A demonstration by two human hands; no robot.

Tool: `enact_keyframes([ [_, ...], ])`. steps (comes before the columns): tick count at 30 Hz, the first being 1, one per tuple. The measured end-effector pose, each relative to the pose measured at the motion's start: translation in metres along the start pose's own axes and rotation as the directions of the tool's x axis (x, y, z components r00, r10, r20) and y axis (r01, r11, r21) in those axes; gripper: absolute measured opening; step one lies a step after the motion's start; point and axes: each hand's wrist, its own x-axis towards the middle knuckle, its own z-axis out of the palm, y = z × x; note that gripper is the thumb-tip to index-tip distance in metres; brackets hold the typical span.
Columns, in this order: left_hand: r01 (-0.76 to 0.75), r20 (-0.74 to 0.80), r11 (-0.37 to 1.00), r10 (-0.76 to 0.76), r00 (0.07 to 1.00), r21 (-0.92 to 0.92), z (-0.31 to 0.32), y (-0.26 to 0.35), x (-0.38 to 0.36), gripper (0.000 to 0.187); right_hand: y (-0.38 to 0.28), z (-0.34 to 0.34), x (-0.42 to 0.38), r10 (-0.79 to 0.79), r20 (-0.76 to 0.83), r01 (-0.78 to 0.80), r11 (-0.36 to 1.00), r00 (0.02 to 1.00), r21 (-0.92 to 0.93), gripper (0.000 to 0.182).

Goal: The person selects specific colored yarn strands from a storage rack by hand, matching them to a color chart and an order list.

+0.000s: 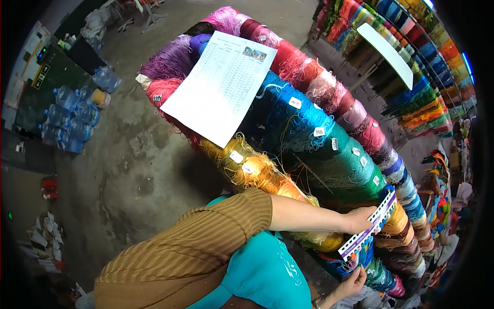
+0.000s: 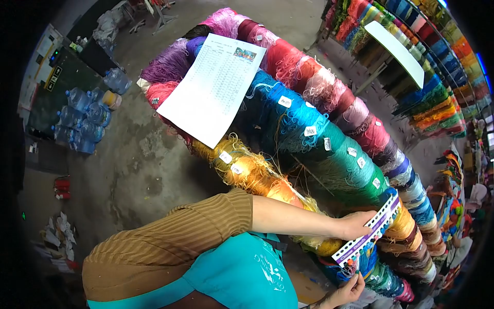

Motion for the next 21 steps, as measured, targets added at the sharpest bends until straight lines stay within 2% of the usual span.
enact_keyframes([
  [1, -0.030, 0.065, 0.999, 0.031, 0.997, -0.022, 0.000, -0.001, 0.004, 0.034, 0.010, -0.007, 0.005, -0.018, 0.006, 0.018, 1.000, 1.000, 0.001, 0.012],
  [2, -0.013, 0.097, 0.992, 0.025, 0.995, -0.129, 0.001, 0.014, -0.001, 0.040, 0.016, -0.013, 0.007, -0.021, 0.008, 0.021, 1.000, 1.000, 0.003, 0.012],
  [4, -0.070, 0.153, 0.981, 0.098, 0.983, -0.179, 0.003, 0.020, -0.003, 0.041, 0.024, -0.021, 0.011, -0.015, 0.009, 0.015, 1.000, 1.000, 0.014, 0.013],
  [5, -0.078, 0.189, 0.957, 0.135, 0.973, -0.280, 0.006, 0.022, -0.003, 0.040, 0.026, -0.022, 0.014, -0.018, 0.011, 0.018, 1.000, 1.000, 0.015, 0.013],
  [6, -0.150, 0.161, 0.969, 0.183, 0.970, -0.198, 0.008, 0.022, -0.003, 0.040, 0.029, -0.021, 0.017, -0.136, -0.064, 0.134, 0.990, 0.989, -0.035, 0.014],
  [7, -0.070, 0.244, 0.927, 0.169, 0.955, -0.369, 0.006, 0.045, -0.013, 0.041, 0.029, -0.019, 0.018, -0.254, -0.133, 0.243, 0.966, 0.958, -0.092, 0.014],
  [8, -0.023, 0.252, 0.905, 0.142, 0.957, -0.426, 0.007, 0.057, -0.019, 0.044, 0.015, -0.017, 0.016, -0.256, -0.131, 0.246, 0.965, 0.958, -0.091, 0.014],
  [10, -0.003, 0.282, 0.862, 0.170, 0.944, -0.508, 0.006, 0.073, -0.027, 0.048, -0.030, -0.020, 0.007, -0.257, -0.077, 0.202, 0.885, 0.963, -0.420, 0.021],
  [11, 0.027, 0.307, 0.853, 0.158, 0.938, -0.521, 0.001, 0.087, -0.035, 0.050, -0.069, -0.007, -0.001, -0.158, -0.136, 0.064, 0.847, 0.978, -0.528, 0.027],
  [13, -0.005, 0.296, 0.818, 0.214, 0.931, -0.575, -0.006, 0.102, -0.046, 0.055, -0.074, -0.011, -0.002, -0.125, -0.227, -0.022, 0.833, 0.966, -0.554, 0.028],
  [14, -0.034, 0.279, 0.817, 0.234, 0.931, -0.575, -0.010, 0.106, -0.048, 0.057, -0.059, -0.016, 0.004, -0.175, -0.223, 0.081, 0.924, 0.959, -0.374, 0.029],
  [15, -0.121, 0.216, 0.841, 0.271, 0.938, -0.528, -0.017, 0.108, -0.051, 0.056, -0.047, -0.026, 0.007, -0.115, -0.256, 0.011, 0.926, 0.960, -0.376, 0.030],
  [16, -0.125, 0.235, 0.862, 0.269, 0.934, -0.491, -0.031, 0.114, -0.056, 0.054, -0.058, -0.023, 0.005, -0.056, -0.289, -0.059, 0.925, 0.956, -0.376, 0.030],
  [17, -0.122, 0.220, 0.858, 0.262, 0.940, -0.500, -0.043, 0.123, -0.062, 0.053, -0.066, -0.020, 0.005, 0.139, -0.321, -0.226, 0.941, 0.937, -0.253, 0.031],
  [19, -0.162, 0.096, 0.898, 0.219, 0.971, -0.410, -0.069, 0.116, -0.068, 0.053, -0.065, -0.013, 0.004, 0.136, -0.289, -0.199, 0.960, 0.948, -0.199, 0.029],
  [21, -0.160, 0.074, 0.895, 0.209, 0.975, -0.416, -0.092, 0.106, -0.071, 0.049, -0.057, -0.003, 0.003, 0.127, -0.229, -0.149, 0.985, 0.965, -0.082, 0.024],
])
